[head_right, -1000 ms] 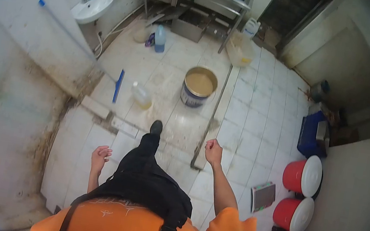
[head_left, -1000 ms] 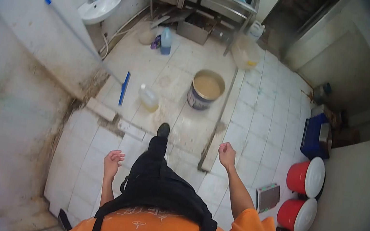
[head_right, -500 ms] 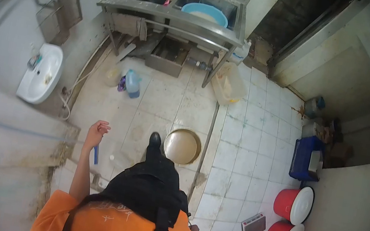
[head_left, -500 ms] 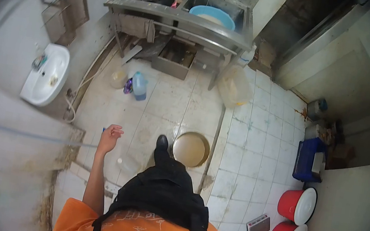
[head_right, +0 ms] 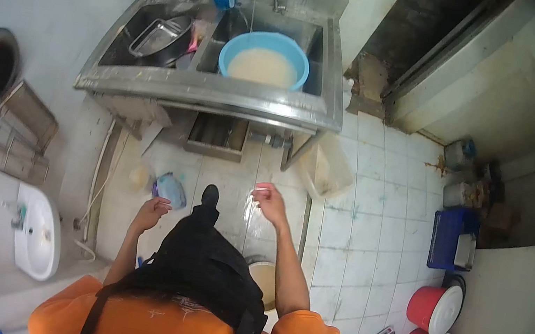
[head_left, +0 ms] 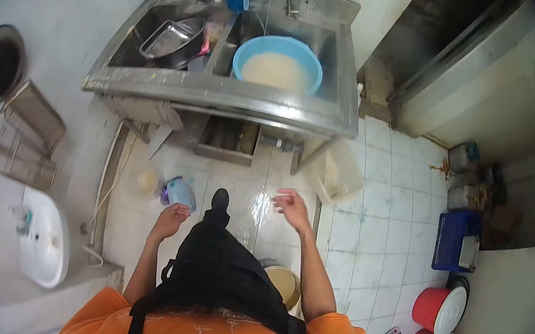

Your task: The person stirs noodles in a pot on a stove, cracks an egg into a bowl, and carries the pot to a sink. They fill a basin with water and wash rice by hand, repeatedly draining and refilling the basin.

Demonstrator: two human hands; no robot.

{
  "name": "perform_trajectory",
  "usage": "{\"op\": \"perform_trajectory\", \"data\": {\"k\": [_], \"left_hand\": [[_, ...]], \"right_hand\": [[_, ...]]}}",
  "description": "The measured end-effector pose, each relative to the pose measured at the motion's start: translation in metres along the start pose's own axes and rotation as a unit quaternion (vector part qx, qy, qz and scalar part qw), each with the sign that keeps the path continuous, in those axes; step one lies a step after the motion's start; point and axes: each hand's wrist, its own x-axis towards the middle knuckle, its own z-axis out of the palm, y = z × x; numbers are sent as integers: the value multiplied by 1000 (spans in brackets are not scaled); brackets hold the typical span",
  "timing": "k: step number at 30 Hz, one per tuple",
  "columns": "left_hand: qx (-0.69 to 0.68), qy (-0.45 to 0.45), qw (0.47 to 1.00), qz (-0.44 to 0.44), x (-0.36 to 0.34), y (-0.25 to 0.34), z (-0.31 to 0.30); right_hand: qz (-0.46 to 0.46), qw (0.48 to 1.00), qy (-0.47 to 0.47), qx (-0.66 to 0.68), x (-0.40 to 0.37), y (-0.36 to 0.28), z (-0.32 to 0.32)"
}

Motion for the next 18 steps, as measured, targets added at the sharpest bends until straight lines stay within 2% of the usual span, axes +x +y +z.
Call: {"op": "perform_trajectory", "data": {"k": [1, 2, 3, 4, 6, 7, 8, 9, 10, 11, 12, 13, 15, 16, 17, 18], "left_hand": [[-4, 26, 999, 38, 30, 10, -9], [-62, 38, 997, 32, 62, 22, -14], [-5, 65, 995, 78, 104, 48, -24], [47, 86, 989, 107, 132, 70, -27], [-70, 89, 981, 158, 199, 155, -31], [-78, 82, 980, 162, 237, 185, -30], [-81, 74, 979, 169, 278, 210, -29], [-75, 46, 981, 170, 331, 221, -26], [-68, 18, 983, 172, 380, 226, -16], [-53, 7, 990, 130, 432, 224, -2], [-38, -2, 995, 89, 483, 213, 13], [-36, 0, 996, 86, 523, 200, 26], [173, 112, 978, 23, 604, 168, 51], [198, 188, 961, 50, 639, 136, 63], [202, 186, 961, 39, 666, 131, 70], [185, 246, 952, -3, 682, 125, 76]], "right_hand": [[-12, 999, -39, 11, 25, -6, 10], [-24, 997, -76, 24, 47, -12, 19], [41, 992, -100, 58, 60, -26, 24], [7, 995, -95, 41, 75, -36, 27], [-49, 995, -81, 30, 116, -59, 16], [-72, 994, -72, 40, 140, -71, 9], [-97, 994, -56, -21, 172, -85, -6], [-129, 991, -21, 6, 204, -122, -10], [-103, 995, -5, -2, 232, -159, -21], [-153, 988, -16, -14, 281, -159, -38], [-117, 990, -2, -85, 314, -189, -46], [-114, 987, -4, -112, 367, -186, -56], [-77, 975, -12, -210, 477, -152, -69], [-76, 975, -21, -208, 538, -117, -73], [-121, 932, 67, -335, 592, -72, -75], [-157, 865, 148, -453, 628, -35, -71]]}}
